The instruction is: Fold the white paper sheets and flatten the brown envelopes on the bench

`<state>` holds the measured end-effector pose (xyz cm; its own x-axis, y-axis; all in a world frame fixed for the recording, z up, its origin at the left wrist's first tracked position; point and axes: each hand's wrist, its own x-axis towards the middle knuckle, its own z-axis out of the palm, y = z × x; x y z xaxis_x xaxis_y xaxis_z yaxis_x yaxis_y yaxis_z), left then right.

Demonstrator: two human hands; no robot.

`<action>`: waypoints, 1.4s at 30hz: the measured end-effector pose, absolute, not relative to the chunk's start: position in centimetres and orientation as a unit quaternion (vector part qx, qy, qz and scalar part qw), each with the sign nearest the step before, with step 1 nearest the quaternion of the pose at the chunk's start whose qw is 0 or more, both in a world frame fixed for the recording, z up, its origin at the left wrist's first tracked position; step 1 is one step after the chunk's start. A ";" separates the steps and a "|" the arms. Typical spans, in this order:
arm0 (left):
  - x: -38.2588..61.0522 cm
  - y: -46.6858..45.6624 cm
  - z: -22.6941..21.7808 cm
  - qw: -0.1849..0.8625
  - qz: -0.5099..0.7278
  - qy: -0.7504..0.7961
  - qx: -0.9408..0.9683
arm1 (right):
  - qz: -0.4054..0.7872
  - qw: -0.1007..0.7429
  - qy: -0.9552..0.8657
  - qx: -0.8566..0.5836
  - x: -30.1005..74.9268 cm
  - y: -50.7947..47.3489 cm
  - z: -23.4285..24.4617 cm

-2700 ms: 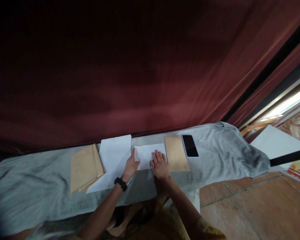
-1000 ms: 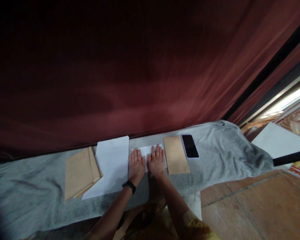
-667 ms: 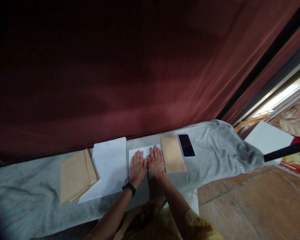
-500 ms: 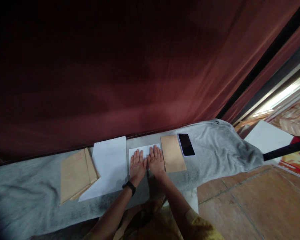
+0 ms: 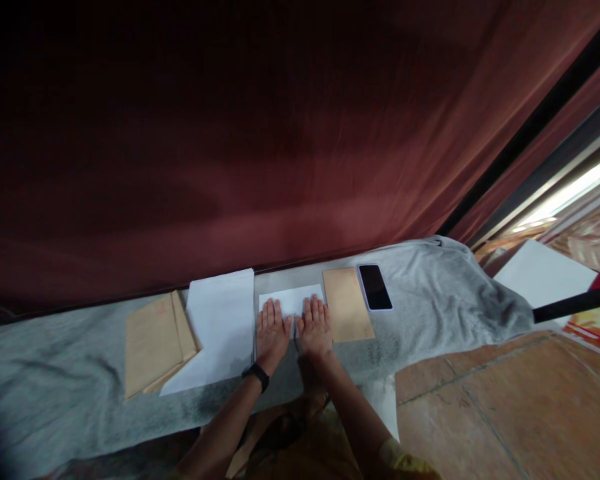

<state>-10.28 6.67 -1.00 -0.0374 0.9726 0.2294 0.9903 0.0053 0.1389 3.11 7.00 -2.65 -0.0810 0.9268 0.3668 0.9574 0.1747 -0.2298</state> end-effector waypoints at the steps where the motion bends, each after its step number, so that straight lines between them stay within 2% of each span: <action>1: -10.5 6.4 -1.0 0.036 -0.137 -0.710 -0.690 | -0.035 0.218 -0.735 -0.641 3.1 7.0 -2.7; 7: -10.6 5.1 -0.8 0.041 -0.144 -0.721 -0.676 | -0.015 0.194 -0.741 -0.643 3.1 6.9 -2.2; 17: -9.4 4.0 -0.3 0.000 -0.084 -0.675 -0.733 | 0.011 0.181 -0.742 -0.646 2.9 7.1 -1.4; 24: -9.7 4.0 -1.2 0.004 -0.062 -0.671 -0.738 | 0.045 0.169 -0.824 -0.539 1.5 9.8 -0.6; 33: -9.3 3.9 -0.5 -0.015 -0.089 -0.689 -0.719 | 0.006 0.183 -0.770 -0.611 2.9 12.7 -1.4; 37: -9.1 3.8 -0.2 -0.017 -0.091 -0.694 -0.714 | 0.005 0.196 -0.744 -0.639 3.1 11.8 -1.1; 42: -9.2 3.8 0.0 -0.028 -0.087 -0.692 -0.716 | 0.010 0.180 -0.789 -0.587 4.1 7.8 -1.2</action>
